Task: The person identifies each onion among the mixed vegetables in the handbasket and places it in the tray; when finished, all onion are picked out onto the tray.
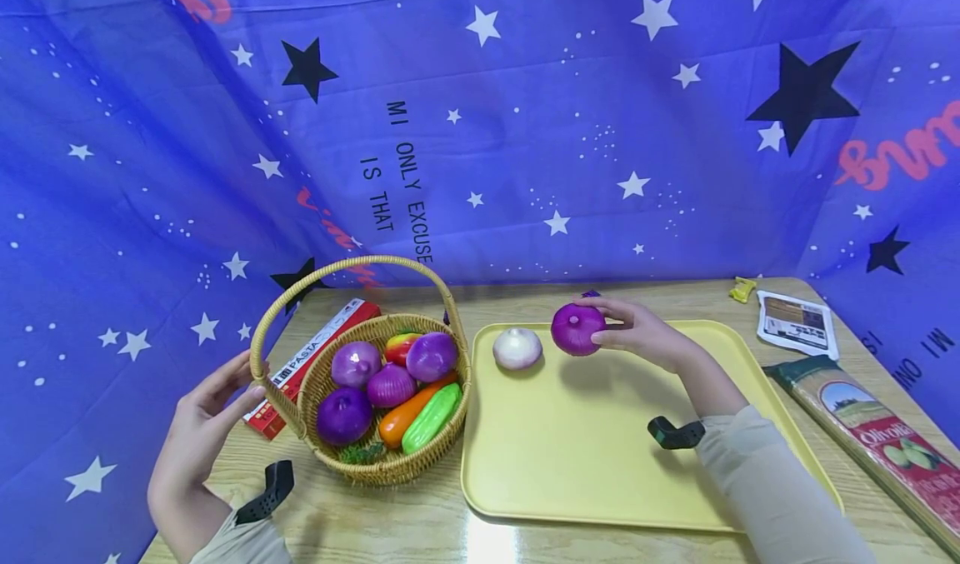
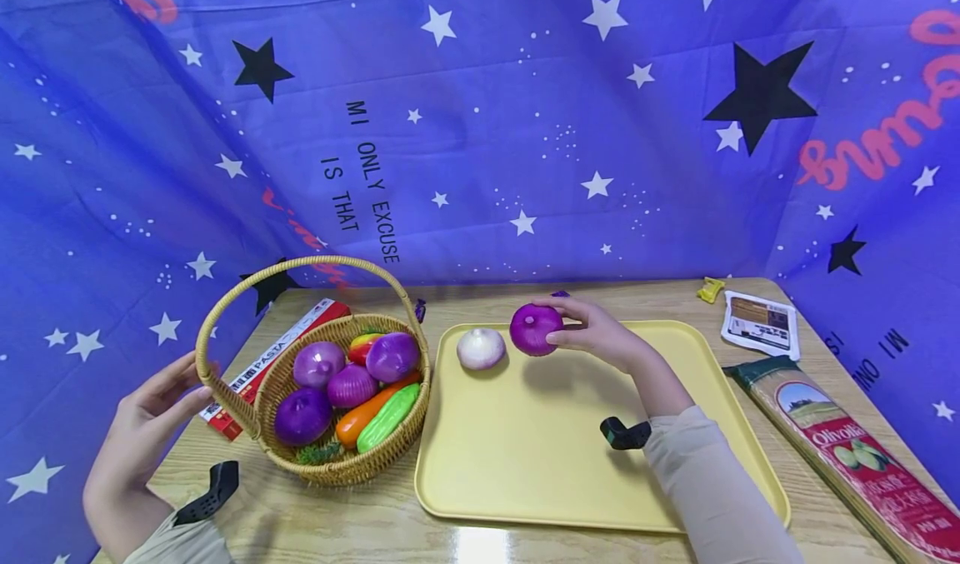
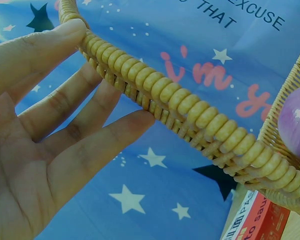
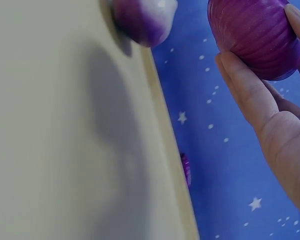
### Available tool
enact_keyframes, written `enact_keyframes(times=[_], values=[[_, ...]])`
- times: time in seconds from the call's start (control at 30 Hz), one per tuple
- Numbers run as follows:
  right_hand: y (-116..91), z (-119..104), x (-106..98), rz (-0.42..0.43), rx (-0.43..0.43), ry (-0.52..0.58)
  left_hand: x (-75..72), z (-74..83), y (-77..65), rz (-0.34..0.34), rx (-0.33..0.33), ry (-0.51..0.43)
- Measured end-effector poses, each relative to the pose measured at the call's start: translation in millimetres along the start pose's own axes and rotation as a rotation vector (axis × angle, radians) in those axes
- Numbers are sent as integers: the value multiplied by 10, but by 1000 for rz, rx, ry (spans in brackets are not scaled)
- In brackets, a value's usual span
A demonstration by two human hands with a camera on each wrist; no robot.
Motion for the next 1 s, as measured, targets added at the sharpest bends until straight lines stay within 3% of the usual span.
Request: enact_keyframes(times=[0.2, 0.5, 0.8, 1.0], values=[[29, 211, 25, -23, 50, 25, -8, -10, 4, 1, -5, 4], [65, 499, -9, -64, 53, 9, 6, 3, 12, -5, 8, 0], [-4, 633, -91, -93, 110, 50, 0, 1, 13, -4, -8, 8], [-52, 671, -137, -126, 124, 145, -10, -10, 11, -5, -17, -7]])
Point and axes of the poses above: each hand's wrist, its own y-axis towards the middle knuckle, its own x-axis out of the palm, z = x × y, the point moved 4 cm from there along y, towards the middle knuckle, and after that the axes turned 3 degrees about z, right-handed, at the moved point
